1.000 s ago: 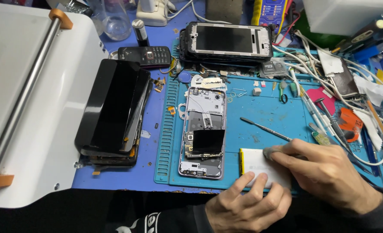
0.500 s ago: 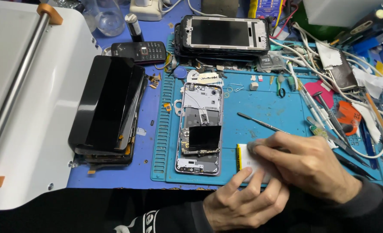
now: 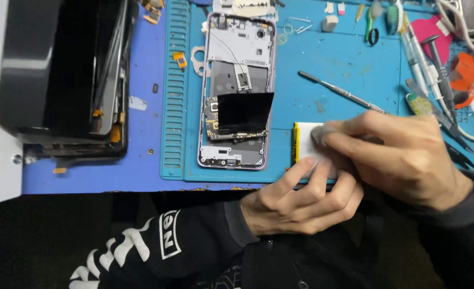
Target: Cleaning adhesive residue or dirt from a mobile phone battery using a cloth and solvent.
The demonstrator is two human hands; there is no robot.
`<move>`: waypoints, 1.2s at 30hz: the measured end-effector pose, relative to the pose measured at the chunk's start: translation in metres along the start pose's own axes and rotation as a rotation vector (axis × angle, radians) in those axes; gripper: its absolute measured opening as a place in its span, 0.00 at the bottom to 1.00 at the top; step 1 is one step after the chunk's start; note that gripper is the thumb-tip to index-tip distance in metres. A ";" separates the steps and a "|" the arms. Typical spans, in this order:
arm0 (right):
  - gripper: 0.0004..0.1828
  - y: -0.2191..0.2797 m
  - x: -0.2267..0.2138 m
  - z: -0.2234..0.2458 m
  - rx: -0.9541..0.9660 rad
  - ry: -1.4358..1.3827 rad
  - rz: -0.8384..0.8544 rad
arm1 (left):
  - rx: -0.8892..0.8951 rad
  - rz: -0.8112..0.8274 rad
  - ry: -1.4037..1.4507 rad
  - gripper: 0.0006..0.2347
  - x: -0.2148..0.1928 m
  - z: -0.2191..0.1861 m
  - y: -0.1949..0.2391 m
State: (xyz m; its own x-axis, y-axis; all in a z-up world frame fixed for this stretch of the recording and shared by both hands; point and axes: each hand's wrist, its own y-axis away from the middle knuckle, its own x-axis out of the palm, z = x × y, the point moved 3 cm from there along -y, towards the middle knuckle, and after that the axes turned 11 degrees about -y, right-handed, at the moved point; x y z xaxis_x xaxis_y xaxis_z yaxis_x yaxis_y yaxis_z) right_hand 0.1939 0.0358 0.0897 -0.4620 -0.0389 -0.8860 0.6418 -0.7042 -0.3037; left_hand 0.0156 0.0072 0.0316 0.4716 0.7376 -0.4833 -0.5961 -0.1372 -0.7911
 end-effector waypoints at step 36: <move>0.11 -0.031 0.001 0.022 0.015 0.032 0.002 | -0.037 -0.032 0.023 0.10 0.004 -0.004 0.014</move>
State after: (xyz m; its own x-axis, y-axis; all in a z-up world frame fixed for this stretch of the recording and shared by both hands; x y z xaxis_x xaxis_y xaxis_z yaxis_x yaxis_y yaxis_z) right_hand 0.1600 0.0418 0.1059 -0.4408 -0.0176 -0.8974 0.6332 -0.7147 -0.2970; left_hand 0.0115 0.0056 0.0172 0.5049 0.7266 -0.4660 -0.5567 -0.1386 -0.8191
